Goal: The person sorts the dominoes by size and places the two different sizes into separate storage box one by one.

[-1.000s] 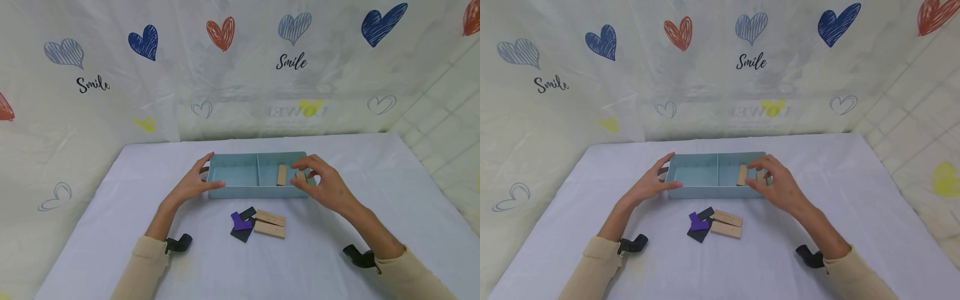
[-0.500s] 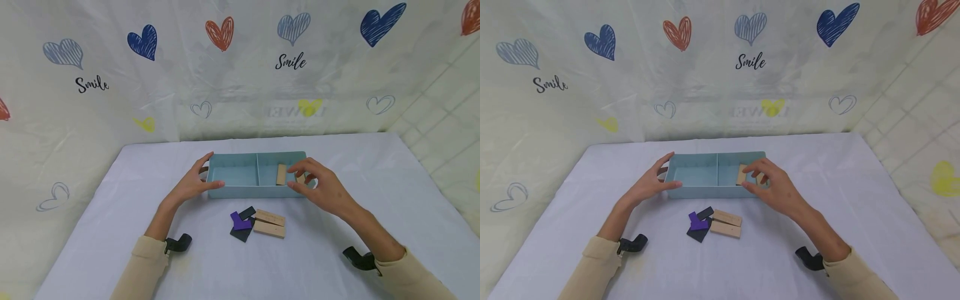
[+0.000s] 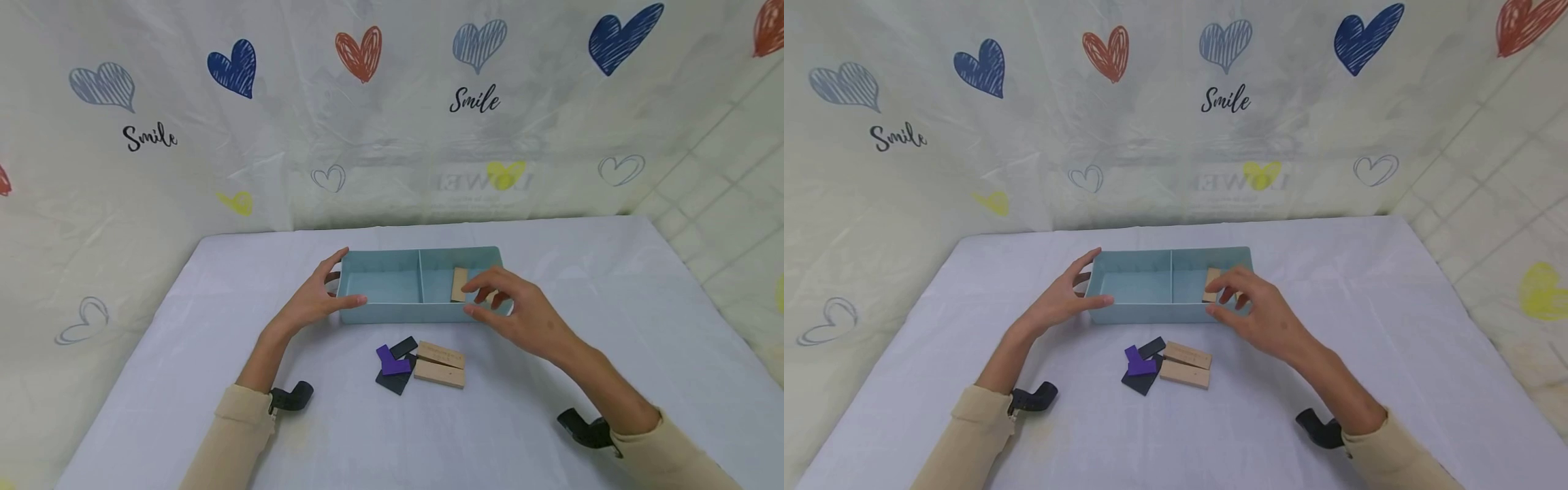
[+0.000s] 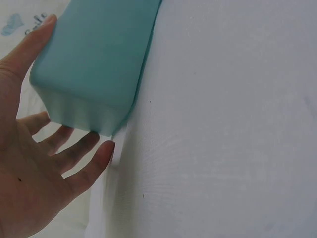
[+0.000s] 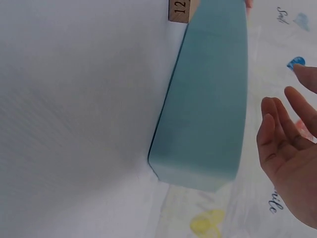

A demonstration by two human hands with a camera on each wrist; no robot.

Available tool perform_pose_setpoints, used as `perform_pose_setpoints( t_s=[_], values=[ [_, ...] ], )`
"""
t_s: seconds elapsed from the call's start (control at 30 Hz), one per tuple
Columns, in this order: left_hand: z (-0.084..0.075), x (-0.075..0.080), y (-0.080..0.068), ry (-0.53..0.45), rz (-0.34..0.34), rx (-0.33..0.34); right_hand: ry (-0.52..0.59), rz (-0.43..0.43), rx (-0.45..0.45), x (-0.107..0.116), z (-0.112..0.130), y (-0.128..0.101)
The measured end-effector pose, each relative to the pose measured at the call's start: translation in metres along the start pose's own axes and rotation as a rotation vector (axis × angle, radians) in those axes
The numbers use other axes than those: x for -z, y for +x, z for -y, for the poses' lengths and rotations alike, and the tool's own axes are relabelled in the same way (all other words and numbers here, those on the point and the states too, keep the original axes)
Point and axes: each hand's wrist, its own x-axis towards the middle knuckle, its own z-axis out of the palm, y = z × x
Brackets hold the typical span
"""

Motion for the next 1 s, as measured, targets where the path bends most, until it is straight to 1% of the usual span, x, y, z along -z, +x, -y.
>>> perform_pose_setpoints(
  t_s=[0.43, 0.7, 1.0],
  values=[
    [0.001, 0.0, 0.001, 0.006, -0.006, -0.003, 0.03, 0.032, 0.013, -0.004, 0.004, -0.003],
    [0.0, -0.001, 0.001, 0.007, -0.007, 0.002, 0.069, 0.075, 0.004, -0.009, 0.008, -0.005],
    [0.0, -0.001, 0.001, 0.004, -0.007, -0.001, 0.081, 0.119, -0.008, -0.014, 0.008, -0.008]
  ],
)
